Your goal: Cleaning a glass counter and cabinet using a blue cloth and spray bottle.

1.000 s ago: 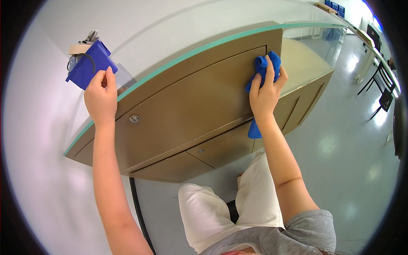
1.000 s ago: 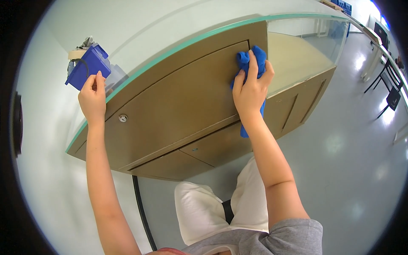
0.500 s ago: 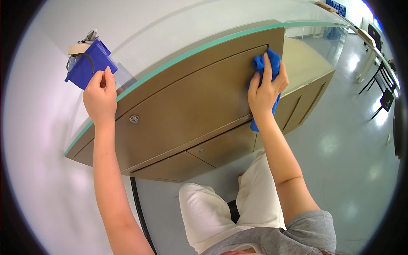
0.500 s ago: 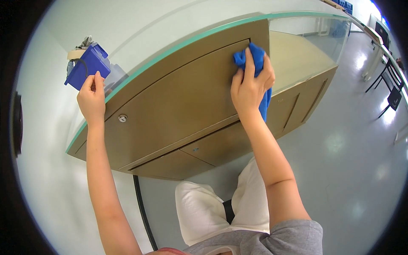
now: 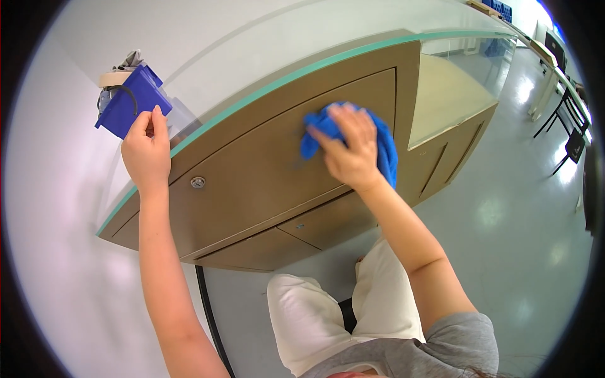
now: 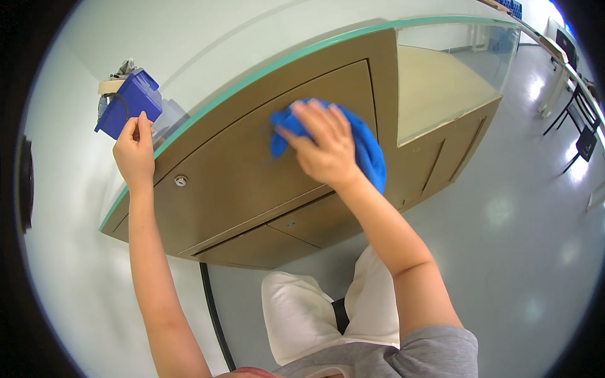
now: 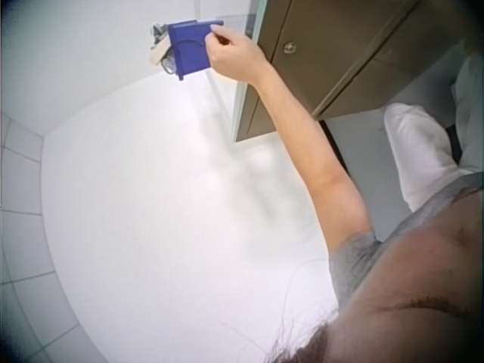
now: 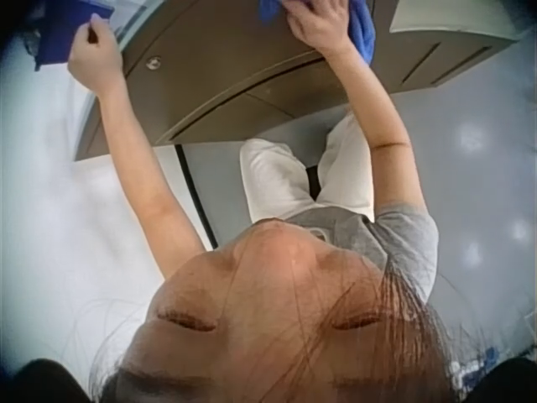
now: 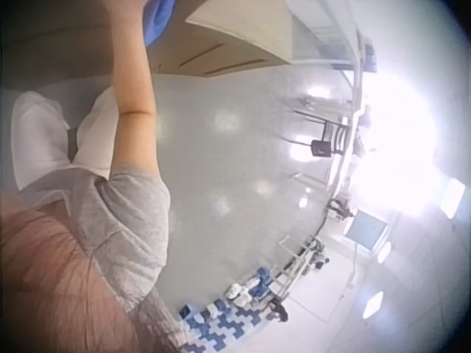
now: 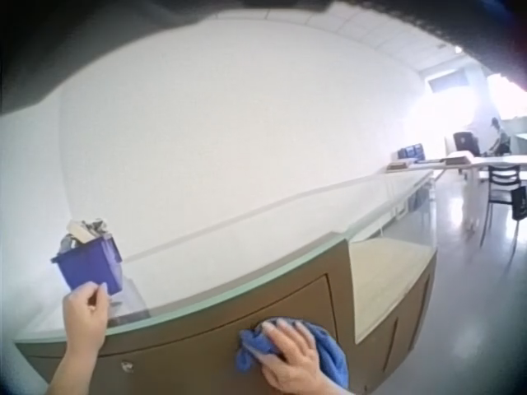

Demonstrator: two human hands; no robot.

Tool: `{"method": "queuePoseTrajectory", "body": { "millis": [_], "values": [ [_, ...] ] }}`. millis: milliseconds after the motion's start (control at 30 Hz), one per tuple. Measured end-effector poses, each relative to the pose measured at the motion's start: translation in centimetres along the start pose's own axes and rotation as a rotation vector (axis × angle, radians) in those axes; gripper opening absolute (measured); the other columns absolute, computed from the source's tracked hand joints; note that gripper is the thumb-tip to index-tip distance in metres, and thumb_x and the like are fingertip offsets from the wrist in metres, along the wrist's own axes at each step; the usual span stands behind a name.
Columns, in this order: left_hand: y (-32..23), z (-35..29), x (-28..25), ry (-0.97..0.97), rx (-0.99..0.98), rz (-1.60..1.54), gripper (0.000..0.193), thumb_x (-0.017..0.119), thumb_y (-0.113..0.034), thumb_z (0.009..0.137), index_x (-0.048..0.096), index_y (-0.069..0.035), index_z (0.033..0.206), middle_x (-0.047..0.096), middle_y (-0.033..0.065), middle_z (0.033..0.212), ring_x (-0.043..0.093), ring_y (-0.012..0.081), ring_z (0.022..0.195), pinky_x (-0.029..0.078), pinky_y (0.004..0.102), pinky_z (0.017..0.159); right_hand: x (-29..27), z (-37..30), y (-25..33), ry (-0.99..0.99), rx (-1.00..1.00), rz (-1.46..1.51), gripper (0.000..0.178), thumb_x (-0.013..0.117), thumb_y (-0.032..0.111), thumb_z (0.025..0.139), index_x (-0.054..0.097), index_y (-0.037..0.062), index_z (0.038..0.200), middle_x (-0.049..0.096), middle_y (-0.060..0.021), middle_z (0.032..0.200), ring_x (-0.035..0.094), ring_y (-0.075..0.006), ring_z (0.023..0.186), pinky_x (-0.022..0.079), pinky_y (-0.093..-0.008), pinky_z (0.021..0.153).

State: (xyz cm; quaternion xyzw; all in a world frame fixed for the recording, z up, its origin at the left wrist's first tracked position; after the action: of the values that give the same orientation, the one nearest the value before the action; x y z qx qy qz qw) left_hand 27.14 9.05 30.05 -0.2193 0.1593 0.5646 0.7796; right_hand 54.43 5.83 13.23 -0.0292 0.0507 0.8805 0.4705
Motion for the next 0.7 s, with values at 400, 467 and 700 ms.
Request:
{"method": "queuePoseTrajectory", "body": {
  "millis": [400,467,700],
  "values": [
    [0.0,0.3,0.1,0.029,-0.026,0.016,0.033,0.055,-0.024,0.093,0.057,0.0,0.071,0.063,0.0064,0.063,0.055,0.0137,0.053,0.041,0.0272,0.052,1.3,3.6,3.6,-0.199,0.021,-0.035,0.029,0.059,0.01,0.072,0.072,0.0205,0.096,0.054,-0.0087,0.129,0.052,-0.0254,0.118,0.036,-0.0423,0.1],
    [0.1,0.3,0.2,0.03,-0.026,0.007,0.032,0.055,-0.024,0.093,0.058,0.0,0.071,0.064,0.0066,0.064,0.055,0.0135,0.053,0.041,0.027,0.053,2.6,0.9,5.6,0.001,-0.121,0.072,0.024,0.062,0.012,0.07,0.071,0.0224,0.09,0.055,-0.0035,0.131,0.053,-0.0212,0.119,0.036,-0.0405,0.102],
    [0.3,0.2,0.2,0.017,0.0,-0.011,0.031,0.056,-0.024,0.093,0.061,0.0,0.074,0.065,0.0063,0.066,0.056,0.0124,0.055,0.041,0.0261,0.054,-1.3,0.6,-3.8,-0.16,0.224,-0.094,0.038,0.062,0.008,0.074,0.069,0.0105,0.111,0.041,-0.0188,0.138,0.041,-0.0378,0.123,0.033,-0.0452,0.102]
  ]
}}
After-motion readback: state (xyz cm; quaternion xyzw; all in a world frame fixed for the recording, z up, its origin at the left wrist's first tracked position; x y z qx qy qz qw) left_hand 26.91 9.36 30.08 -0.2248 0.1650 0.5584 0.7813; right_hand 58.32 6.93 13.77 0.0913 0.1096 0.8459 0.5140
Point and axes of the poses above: each hand's wrist, its own z-axis towards the middle knuckle, its own x-axis out of the palm, y = z × x, the point moved 9 cm from there along z, towards the middle knuckle
